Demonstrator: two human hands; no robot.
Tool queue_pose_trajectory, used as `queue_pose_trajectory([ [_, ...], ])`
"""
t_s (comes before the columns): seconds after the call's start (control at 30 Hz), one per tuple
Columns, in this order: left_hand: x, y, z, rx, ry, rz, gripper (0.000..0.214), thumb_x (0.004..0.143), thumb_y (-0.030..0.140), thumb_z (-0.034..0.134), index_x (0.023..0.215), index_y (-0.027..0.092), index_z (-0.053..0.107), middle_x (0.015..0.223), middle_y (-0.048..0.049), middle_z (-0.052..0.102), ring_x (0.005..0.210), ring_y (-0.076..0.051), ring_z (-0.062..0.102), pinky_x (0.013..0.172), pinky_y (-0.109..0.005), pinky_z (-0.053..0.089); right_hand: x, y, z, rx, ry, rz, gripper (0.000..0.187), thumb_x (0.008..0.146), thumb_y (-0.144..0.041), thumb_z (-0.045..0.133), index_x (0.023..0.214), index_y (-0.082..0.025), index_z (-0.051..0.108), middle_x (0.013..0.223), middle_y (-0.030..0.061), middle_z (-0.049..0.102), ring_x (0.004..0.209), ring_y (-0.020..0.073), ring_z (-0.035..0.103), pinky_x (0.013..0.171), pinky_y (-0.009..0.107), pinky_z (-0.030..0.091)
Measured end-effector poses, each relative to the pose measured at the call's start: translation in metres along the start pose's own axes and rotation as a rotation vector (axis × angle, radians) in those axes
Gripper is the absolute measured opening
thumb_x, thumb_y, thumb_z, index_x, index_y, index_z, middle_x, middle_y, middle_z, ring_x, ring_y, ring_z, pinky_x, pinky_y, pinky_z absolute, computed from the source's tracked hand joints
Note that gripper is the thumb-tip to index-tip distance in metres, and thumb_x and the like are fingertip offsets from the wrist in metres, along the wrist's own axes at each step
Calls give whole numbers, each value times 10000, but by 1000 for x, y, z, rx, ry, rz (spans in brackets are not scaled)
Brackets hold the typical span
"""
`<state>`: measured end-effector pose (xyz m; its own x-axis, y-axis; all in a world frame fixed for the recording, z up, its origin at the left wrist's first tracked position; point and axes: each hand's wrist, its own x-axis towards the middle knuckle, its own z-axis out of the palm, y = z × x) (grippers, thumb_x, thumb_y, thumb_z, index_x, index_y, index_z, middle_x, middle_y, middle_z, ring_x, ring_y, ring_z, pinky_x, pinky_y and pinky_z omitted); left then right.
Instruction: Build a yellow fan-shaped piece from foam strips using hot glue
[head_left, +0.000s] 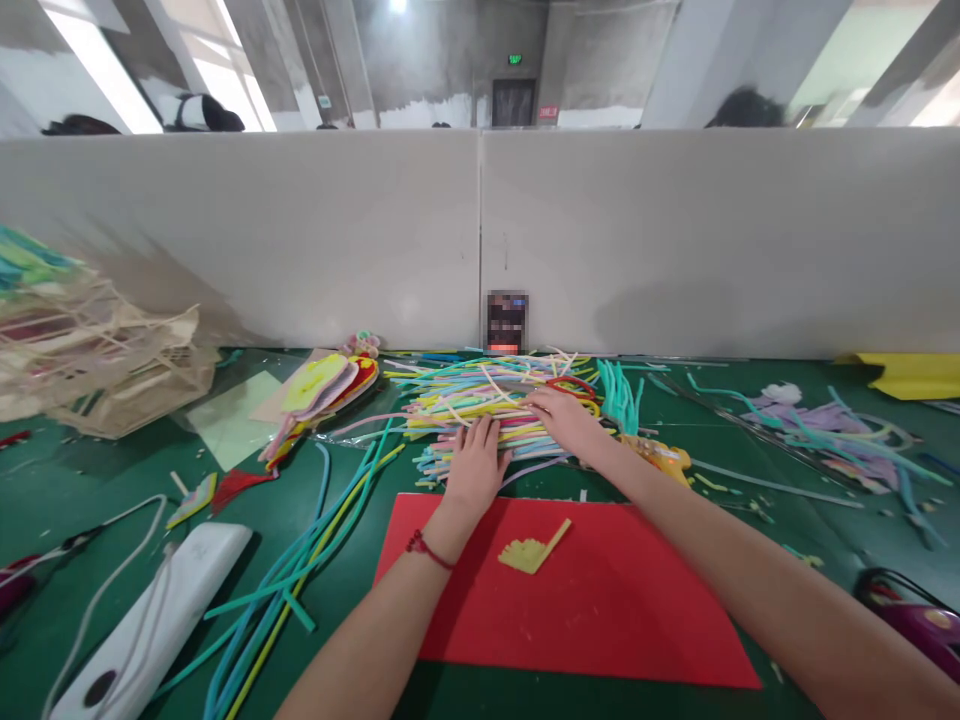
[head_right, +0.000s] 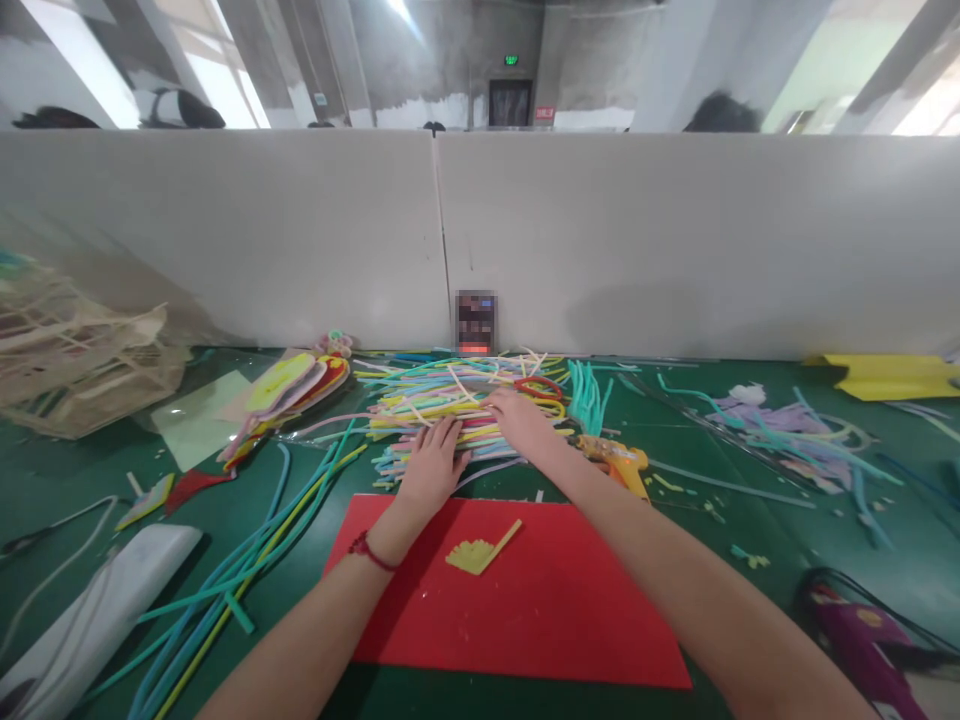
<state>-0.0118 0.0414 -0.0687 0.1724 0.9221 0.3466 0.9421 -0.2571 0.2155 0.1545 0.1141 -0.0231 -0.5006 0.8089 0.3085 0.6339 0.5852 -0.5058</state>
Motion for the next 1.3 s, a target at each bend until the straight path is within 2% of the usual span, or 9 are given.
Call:
queue_pose_trajectory([
  [0.23,-3,-1,2,2,-19,-12,308,902,263,453,1168,159,571,1187,-110,612,1103,-245,544,1002,-434,369,34,-3,23,-208,-222,-110,355,839,-39,443,1051,-194,681,1080,72,668,1047,186,588,894,287,443],
  [0.33,-4,2,1,10,30,-57,284,890,274,471,1122,176,603,1199,-112,600,1118,-253,535,1054,-480,306,42,-4,31,-271,-193,-74,357,857,-80,461,1153,-190,628,1183,87,633,1117,198,557,927,303,430],
  [0.43,-5,4,1,25,78,-121,262,853,314,530,1065,206,639,1238,-123,571,1185,-276,494,1092,-531,228,47,-4,35,-306,-196,-37,318,872,-141,489,1163,-167,614,1241,98,607,1159,204,538,971,313,409],
  [0.57,-5,4,3,38,74,-150,294,814,349,573,1065,217,650,1310,-145,518,1281,-298,405,1106,-555,176,44,-7,35,-358,-236,-87,319,848,-225,562,1150,-133,607,1252,124,597,1201,236,510,1014,343,382],
  [0.67,-4,4,3,31,37,-173,331,810,361,571,1099,216,641,1360,-152,480,1274,-297,413,1092,-542,211,40,-11,36,-423,-210,-120,366,831,-282,599,1154,-110,585,1232,154,595,1166,250,531,975,345,417],
  [0.8,-5,6,0,13,-10,-214,374,808,358,567,1157,234,617,1410,-132,441,1232,-291,451,1017,-493,330,36,-18,41,-507,-177,-132,342,853,-175,543,1188,-109,530,1239,153,571,1139,225,542,898,298,456],
  [1.0,-3,4,-2,4,-1,-221,364,821,358,553,1162,242,606,1402,-114,463,1193,-298,480,943,-482,368,40,-22,39,-491,-218,-60,328,878,-158,491,1205,-146,510,1213,125,588,1077,219,575,830,281,464],
  [1.13,-2,2,-2,-21,56,-246,295,848,340,520,1088,194,609,1329,-128,537,1161,-294,508,935,-483,354,44,-21,35,-452,-223,-14,266,875,-178,503,1136,-162,549,1142,124,625,1015,231,603,745,275,460],
  [1.3,0,3,-3,48,67,-308,271,871,309,469,1019,121,597,969,-152,684,970,-293,596,860,-442,364,48,-17,34,-435,-208,39,185,885,-224,494,1043,-177,578,1065,94,663,946,230,626,702,278,443],
])
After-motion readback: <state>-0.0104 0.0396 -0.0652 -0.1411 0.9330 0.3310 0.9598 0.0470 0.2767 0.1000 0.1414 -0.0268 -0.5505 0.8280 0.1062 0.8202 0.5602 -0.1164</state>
